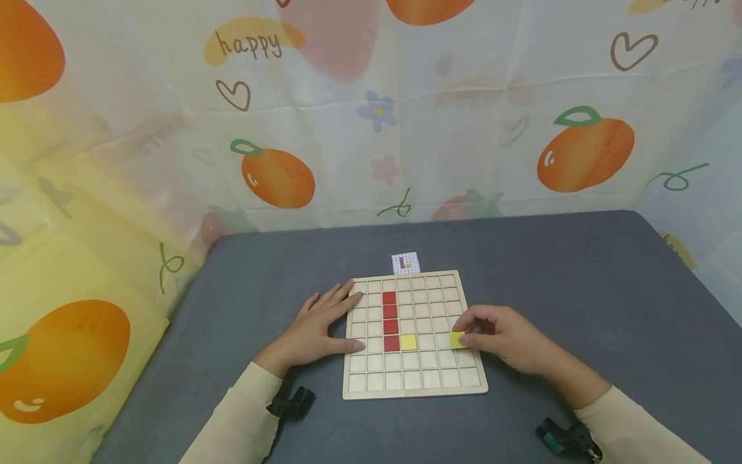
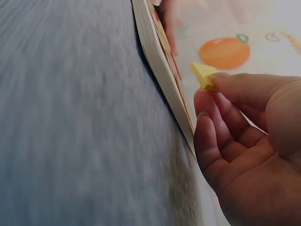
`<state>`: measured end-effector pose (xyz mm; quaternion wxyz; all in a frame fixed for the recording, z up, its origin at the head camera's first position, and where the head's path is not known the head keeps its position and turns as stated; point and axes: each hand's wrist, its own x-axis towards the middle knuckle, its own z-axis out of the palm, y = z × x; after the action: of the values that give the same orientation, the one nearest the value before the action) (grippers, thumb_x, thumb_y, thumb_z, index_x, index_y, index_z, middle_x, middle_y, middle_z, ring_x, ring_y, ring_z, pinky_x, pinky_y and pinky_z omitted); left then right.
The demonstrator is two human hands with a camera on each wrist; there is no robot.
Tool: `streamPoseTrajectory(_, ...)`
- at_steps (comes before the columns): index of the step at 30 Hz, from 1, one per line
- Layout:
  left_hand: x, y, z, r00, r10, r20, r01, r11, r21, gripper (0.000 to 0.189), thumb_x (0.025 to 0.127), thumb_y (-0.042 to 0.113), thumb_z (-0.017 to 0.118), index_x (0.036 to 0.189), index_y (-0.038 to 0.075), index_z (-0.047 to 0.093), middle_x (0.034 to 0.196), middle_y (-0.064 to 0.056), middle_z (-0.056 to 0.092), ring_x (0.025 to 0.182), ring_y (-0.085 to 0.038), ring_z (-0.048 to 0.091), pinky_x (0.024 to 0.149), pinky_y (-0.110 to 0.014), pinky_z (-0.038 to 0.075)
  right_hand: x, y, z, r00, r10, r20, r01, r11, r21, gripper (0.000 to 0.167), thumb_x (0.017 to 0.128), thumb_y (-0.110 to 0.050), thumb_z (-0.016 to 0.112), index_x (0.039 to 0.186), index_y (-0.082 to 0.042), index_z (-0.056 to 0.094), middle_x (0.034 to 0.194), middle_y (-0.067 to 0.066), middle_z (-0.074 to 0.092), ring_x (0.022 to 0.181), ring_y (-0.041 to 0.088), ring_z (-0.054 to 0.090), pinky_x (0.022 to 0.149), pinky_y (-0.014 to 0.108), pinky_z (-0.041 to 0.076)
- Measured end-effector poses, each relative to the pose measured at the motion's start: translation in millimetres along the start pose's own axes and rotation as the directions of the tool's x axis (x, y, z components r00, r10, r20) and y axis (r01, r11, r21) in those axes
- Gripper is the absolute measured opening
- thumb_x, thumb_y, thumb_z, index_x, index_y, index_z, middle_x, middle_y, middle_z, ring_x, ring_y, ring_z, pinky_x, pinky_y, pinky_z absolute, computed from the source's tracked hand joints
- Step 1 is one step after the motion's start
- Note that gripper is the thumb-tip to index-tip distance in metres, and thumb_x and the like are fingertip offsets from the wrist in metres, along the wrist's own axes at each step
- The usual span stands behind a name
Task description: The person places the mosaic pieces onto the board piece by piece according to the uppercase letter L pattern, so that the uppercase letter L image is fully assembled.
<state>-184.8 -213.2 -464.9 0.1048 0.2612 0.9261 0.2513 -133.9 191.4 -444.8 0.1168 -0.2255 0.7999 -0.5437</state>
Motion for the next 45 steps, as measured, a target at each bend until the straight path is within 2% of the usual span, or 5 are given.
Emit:
streamPoseTrajectory(9,-0.3,3.5,-2.4,1.0,0.005,-0.003,-0.005,1.0,-0.009,0.105,0.091,0.07,0.078,0.173,0.024,0.034,0.181,0.004,0.014,0.166,-0.026,0.006,0.126,-0.064,-0.002,13.4,-6,18,1.0,-0.016,-0.013,0.016,1.0,-0.005,0.008,0.098,-0.008,0.082,0.106,-0.01,0.081,0.097,-0.001,0.072,0.087,0.02,0.066,0.078,0.029,0.054)
streamPoseTrajectory(20,-0.3,3.6,-1.2,1.0,0.025,-0.003,-0.025,1.0,-0.017,0.103,0.092,0.07,0.077,0.174,0.024,0.034,0.181,0.005,0.014,0.166,-0.026,0.007,0.126,-0.064,-0.002,27.8,-6,37,0.998,0.021,-0.06,-0.03,0.987,-0.159,0.006,0.1,-0.013,0.082,0.1,-0.019,0.081,0.09,-0.01,0.071,0.084,0.013,0.065,0.077,0.032,0.054)
streamPoseTrajectory(28,-2.1,3.6,-2.0,1.0,0.027,-0.013,-0.027,0.999,-0.022,0.101,0.093,0.067,0.078,0.173,0.023,0.036,0.181,0.002,0.016,0.166,-0.029,0.009,0.126,-0.066,0.0,30.4,-9,40,0.996,0.021,-0.091,-0.038,0.981,-0.192,0.004,0.101,-0.016,0.081,0.097,-0.018,0.081,0.093,-0.012,0.074,0.087,0.01,0.067,0.081,0.035,0.055)
streamPoseTrajectory(38,-2.1,1.6,-0.8,1.0,0.019,-0.015,-0.019,1.0,-0.012,0.102,0.092,0.069,0.078,0.173,0.024,0.035,0.181,0.003,0.016,0.166,-0.027,0.008,0.126,-0.065,0.0,29.0,-7,40,0.998,-0.064,-0.029,0.054,0.965,-0.258,0.01,0.1,-0.01,0.079,0.107,-0.014,0.086,0.098,-0.01,0.062,0.083,0.009,0.057,0.074,0.032,0.05)
streamPoseTrajectory(45,-0.6,-0.2,0.2,1.0,0.005,-0.002,-0.005,1.0,-0.005,0.104,0.091,0.072,0.076,0.174,0.027,0.032,0.181,0.006,0.013,0.166,-0.024,0.007,0.127,-0.062,-0.001,28.0,-6,36,0.997,-0.076,0.03,0.081,0.974,-0.214,0.017,0.105,-0.015,0.076,0.12,-0.009,0.082,0.103,-0.008,0.063,0.087,0.012,0.059,0.076,0.033,0.052)
